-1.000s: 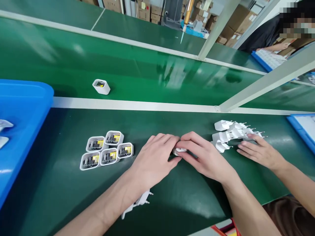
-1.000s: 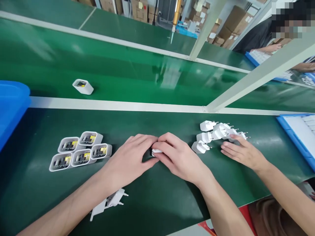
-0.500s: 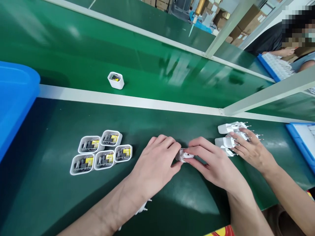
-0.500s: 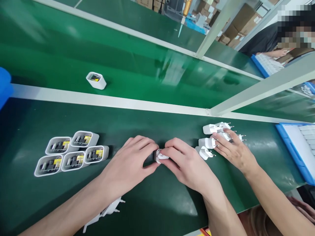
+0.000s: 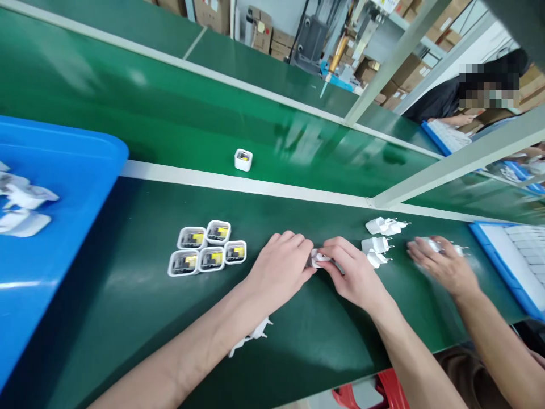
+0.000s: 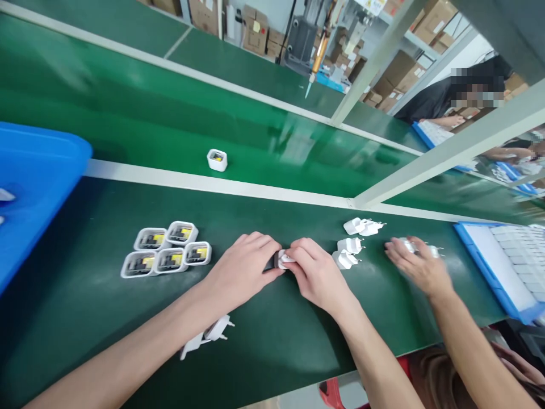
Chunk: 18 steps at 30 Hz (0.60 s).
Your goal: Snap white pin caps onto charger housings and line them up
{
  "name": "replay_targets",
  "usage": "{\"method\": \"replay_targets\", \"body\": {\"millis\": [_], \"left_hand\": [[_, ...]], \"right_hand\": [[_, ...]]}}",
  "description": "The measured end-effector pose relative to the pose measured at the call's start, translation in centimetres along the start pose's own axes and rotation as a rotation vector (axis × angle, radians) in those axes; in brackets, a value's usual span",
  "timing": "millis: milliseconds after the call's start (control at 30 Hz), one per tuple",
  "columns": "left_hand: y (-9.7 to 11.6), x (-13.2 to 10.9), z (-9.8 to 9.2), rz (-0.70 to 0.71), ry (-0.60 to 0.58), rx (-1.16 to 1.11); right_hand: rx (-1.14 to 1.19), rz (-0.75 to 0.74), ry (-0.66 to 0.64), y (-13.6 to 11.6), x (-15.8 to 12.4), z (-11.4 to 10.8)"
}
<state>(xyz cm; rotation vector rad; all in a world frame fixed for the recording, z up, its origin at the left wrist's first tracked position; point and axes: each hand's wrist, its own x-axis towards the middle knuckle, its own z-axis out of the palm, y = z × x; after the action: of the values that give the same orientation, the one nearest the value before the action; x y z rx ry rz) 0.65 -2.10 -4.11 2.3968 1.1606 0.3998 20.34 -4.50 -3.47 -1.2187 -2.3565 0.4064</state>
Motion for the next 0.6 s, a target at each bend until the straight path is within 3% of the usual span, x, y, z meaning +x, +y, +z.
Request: {"method": "replay_targets", "body": {"millis": [100,200,267,333,400,533,600], "left_hand": [[0.7,-1.4,-3.1,0.019,0.012,0.141],[0.1,-4.0,-6.9,-0.017,0.031,0.340],[-1.2,-5.9,-8.4,-0.060,0.045,0.430],[-2.6,-7.6,-8.7,-0.085,0.068,0.475],[-3.7,-8.5,-8.1,-0.087,0.097,0.490],[-4.0,-8.2,-6.7,-0.070,0.139,0.453],[-3.5,-7.3,-6.4,-0.051,0.140,0.441]], "right_hand": [[-0.129,0.003,-0.025,0.7,-0.5,-1.2],[-0.389,0.032,-0.034,2.4,-1.6,-3.6],[-0.541,0.072,0.046,2.7,-2.2,-5.1],[-0.587,0.105,0.175,1.4,-2.5,-5.5],[-0.465,0.103,0.210,-1.6,-2.4,-4.4],[-0.124,-0.056,-0.153,-8.7,-1.5,1.4],[-0.114,-0.142,-0.263,-10.2,-1.2,4.0]]}}
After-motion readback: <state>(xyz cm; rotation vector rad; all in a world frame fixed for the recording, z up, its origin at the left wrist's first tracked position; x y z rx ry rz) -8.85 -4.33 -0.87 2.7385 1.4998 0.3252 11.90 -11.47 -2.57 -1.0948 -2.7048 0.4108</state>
